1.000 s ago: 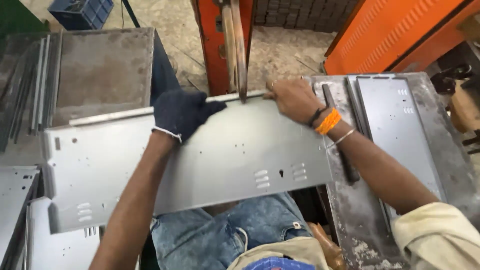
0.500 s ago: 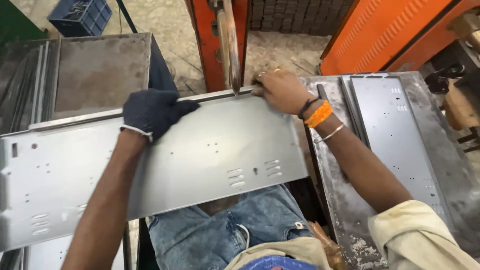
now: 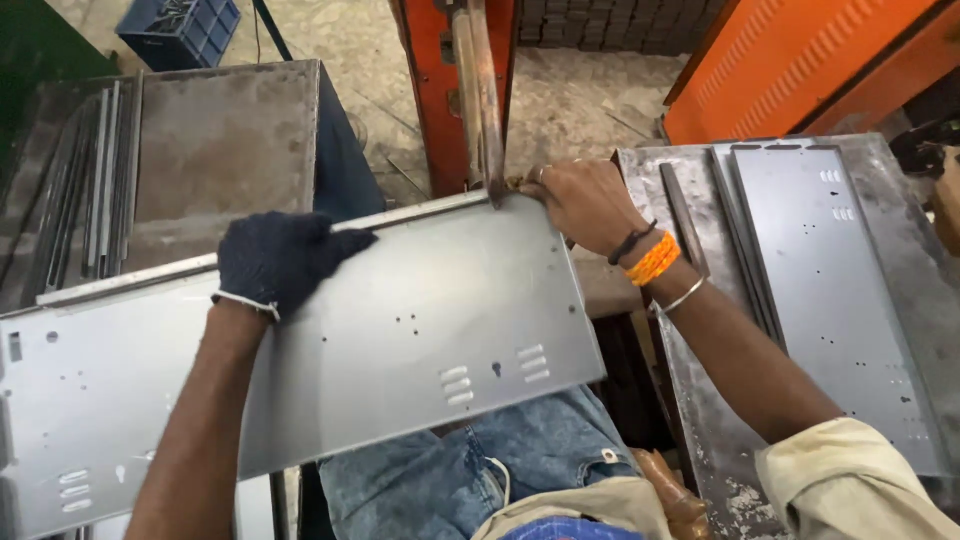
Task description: The person welds metal rods onto rectangular metal sheets using a handheld welding torch. They repeatedly pick up metal sheets and rods, align them, and weld the joints, moving between two workstations to process multiple units.
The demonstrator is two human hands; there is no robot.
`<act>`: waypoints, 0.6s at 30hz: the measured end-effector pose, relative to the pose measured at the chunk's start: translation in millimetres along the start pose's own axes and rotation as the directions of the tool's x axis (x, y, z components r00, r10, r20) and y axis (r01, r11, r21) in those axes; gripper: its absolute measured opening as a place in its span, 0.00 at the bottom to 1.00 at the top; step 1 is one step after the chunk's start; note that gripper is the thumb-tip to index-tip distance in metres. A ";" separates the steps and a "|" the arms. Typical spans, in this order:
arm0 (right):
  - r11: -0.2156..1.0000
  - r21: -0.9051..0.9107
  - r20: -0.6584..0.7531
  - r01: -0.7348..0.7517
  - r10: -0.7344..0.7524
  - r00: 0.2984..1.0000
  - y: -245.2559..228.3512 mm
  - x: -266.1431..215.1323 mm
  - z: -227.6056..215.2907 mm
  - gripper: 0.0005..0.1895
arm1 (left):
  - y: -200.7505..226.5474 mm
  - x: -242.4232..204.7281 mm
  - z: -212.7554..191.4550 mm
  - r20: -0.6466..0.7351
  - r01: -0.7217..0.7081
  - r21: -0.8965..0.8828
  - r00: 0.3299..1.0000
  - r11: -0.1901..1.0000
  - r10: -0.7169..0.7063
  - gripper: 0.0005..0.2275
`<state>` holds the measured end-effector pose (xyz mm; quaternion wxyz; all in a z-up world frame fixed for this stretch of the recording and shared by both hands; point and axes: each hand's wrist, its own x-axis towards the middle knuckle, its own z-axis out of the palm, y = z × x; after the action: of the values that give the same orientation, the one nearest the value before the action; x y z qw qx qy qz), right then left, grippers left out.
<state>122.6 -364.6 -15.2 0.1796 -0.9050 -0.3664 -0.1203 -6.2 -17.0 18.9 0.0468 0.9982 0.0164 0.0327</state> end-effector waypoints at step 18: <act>0.999 0.019 -0.027 -0.044 0.045 0.999 18.5 -89.7 20.8 0.14 | 35.0 -45.1 73.8 -0.148 -0.093 -0.041 0.985 0.995 0.086 0.25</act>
<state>74.4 -423.9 -69.8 0.1956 -0.9095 -0.3447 -0.1255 -45.2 -60.3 -54.0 0.0678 0.9915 -0.0259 0.1083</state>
